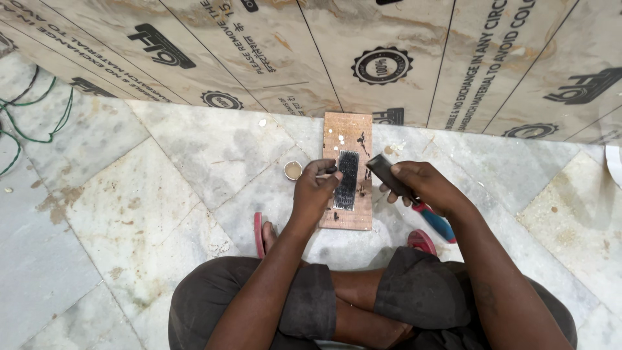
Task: The person sits on the floor and sharpens a metal tool blade using a rectangular sharpening stone. They repeatedly rub the blade against the stone and occasionally dip a finger into a small container of liquid to apply it to the surface.
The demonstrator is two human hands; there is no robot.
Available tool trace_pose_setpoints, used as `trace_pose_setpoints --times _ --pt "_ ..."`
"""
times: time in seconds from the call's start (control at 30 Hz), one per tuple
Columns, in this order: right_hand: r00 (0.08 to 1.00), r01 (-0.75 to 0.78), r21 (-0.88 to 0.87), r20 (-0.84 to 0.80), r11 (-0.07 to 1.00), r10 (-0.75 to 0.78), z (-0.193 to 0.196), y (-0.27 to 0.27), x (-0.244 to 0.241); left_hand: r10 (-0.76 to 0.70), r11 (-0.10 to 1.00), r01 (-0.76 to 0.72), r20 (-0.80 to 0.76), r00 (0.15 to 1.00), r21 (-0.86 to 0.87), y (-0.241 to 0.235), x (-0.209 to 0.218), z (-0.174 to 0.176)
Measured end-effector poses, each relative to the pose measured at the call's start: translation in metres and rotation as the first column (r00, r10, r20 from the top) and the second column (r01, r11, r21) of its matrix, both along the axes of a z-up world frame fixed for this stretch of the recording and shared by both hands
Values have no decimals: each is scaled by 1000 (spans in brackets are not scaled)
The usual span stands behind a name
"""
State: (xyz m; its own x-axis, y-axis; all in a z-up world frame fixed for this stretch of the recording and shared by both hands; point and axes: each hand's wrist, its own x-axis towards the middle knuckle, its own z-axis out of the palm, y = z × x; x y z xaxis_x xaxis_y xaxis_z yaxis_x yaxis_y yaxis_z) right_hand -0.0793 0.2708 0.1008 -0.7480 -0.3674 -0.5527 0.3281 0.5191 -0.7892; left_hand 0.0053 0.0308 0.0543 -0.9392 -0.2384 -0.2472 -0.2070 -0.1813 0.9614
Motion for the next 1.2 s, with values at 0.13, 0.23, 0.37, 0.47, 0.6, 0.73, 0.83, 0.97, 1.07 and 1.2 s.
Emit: trace_pose_setpoints --times 0.13,0.23,0.37,0.47,0.6,0.73,0.83,0.97,1.07,1.2 --pt "999 54 -263 19 963 -51 3 -1 2 -57 998 58 -90 994 5 9 2 -4" --pt "1000 1 -189 -19 982 -5 -3 -4 1 -96 995 96 -29 995 1 10 5 -8" --pt "999 -19 -167 -48 986 11 -7 -7 -2 -113 993 113 -6 994 15 12 4 -9" --pt "996 -53 -152 -75 987 42 -9 -8 -3 -121 979 127 -48 992 159 13 0 -1" --pt "989 -114 -141 -112 983 98 -9 -11 -1 -162 961 177 -86 983 214 7 3 7" --pt "982 -139 -49 -136 989 131 -4 -19 4 -152 957 177 -122 981 230 10 2 -1" --pt "979 -144 3 -148 990 143 -2 -23 6 -138 966 161 -122 983 203 9 2 -5" --pt "976 -144 2 -167 990 143 -2 -24 7 -129 975 148 -124 984 164 10 1 -6" --pt "975 -152 6 -160 988 151 -2 -26 7 -106 982 121 -111 988 146 9 2 -4" --pt "975 -157 44 -153 987 162 -2 -27 8 -86 982 102 -105 991 159 9 3 -3"
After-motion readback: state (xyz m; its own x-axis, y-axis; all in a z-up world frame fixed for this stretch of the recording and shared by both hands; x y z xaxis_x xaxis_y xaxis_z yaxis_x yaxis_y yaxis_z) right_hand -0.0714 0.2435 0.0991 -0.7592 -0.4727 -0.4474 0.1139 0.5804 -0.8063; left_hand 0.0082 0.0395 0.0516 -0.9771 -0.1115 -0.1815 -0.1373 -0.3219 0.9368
